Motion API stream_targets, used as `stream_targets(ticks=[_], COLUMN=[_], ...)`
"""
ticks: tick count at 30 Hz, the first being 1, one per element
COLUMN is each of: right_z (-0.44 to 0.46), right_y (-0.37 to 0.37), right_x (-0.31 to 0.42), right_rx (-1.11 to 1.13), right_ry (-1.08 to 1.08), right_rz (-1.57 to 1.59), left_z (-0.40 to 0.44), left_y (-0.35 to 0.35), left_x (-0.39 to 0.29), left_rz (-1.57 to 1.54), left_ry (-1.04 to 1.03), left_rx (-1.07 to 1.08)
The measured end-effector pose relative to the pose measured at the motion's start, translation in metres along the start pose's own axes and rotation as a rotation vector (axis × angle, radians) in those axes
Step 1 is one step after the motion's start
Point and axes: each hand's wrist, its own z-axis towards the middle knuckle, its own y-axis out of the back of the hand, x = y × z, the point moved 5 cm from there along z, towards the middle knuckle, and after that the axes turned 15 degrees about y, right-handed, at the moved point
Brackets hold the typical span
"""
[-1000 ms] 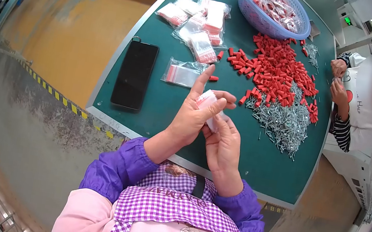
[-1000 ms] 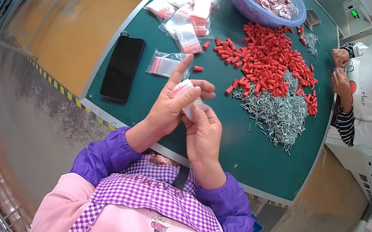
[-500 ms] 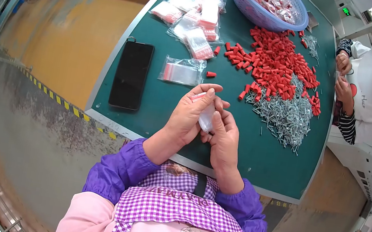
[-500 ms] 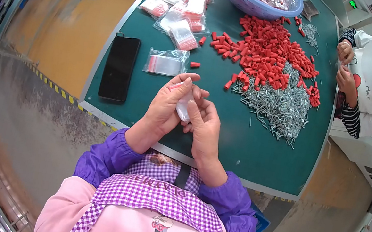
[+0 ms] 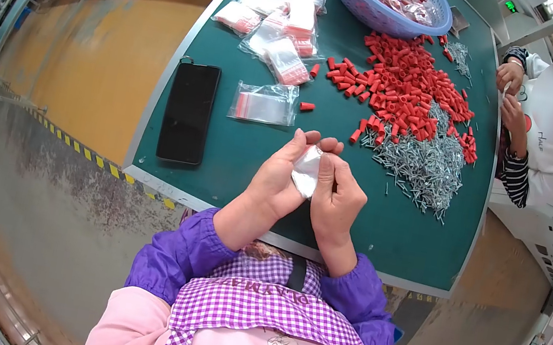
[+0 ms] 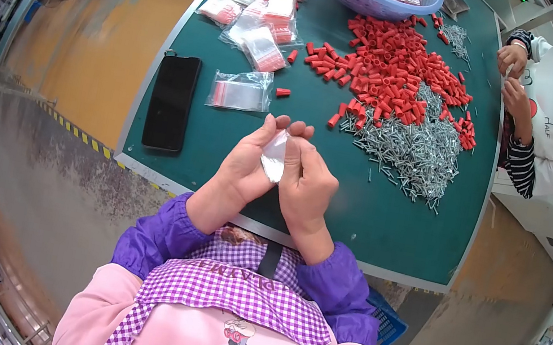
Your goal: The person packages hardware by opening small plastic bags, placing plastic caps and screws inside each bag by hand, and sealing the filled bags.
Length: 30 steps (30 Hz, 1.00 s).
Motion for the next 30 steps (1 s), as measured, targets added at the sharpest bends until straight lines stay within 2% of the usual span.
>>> stream_targets(ticks=[6, 9, 12, 16, 18, 21, 24, 27, 30], right_z=[0.006, 0.009, 0.011, 0.016, 0.015, 0.019, 0.010, 0.011, 0.011], right_y=[0.001, 0.004, 0.008, 0.010, 0.011, 0.008, 0.003, 0.002, 0.004], right_x=[0.004, 0.008, 0.012, 0.016, 0.013, 0.012, 0.002, -0.001, -0.003], right_rx=[-0.024, -0.039, -0.114, -0.194, -0.202, -0.231, -0.246, -0.245, -0.254], right_ry=[0.187, 0.208, 0.272, 0.407, 0.313, 0.157, -0.101, -0.156, -0.188], right_rz=[-0.265, -0.283, -0.298, -0.306, -0.199, 0.058, 0.249, 0.366, 0.413], left_z=[-0.003, -0.004, -0.001, 0.002, 0.003, 0.005, 0.005, 0.004, -0.012], left_y=[-0.015, -0.021, -0.016, -0.003, -0.004, 0.006, 0.005, 0.006, -0.021], left_x=[0.001, 0.001, 0.002, 0.002, 0.001, -0.004, -0.007, -0.009, -0.009], left_rz=[0.044, 0.258, 0.142, 0.080, 0.077, 0.023, -0.014, 0.053, 0.199], left_ry=[-0.022, -0.153, -0.095, -0.066, -0.047, 0.037, 0.127, 0.059, -0.057], left_rx=[0.068, 0.040, 0.064, -0.019, -0.093, 0.016, 0.301, 0.185, -0.221])
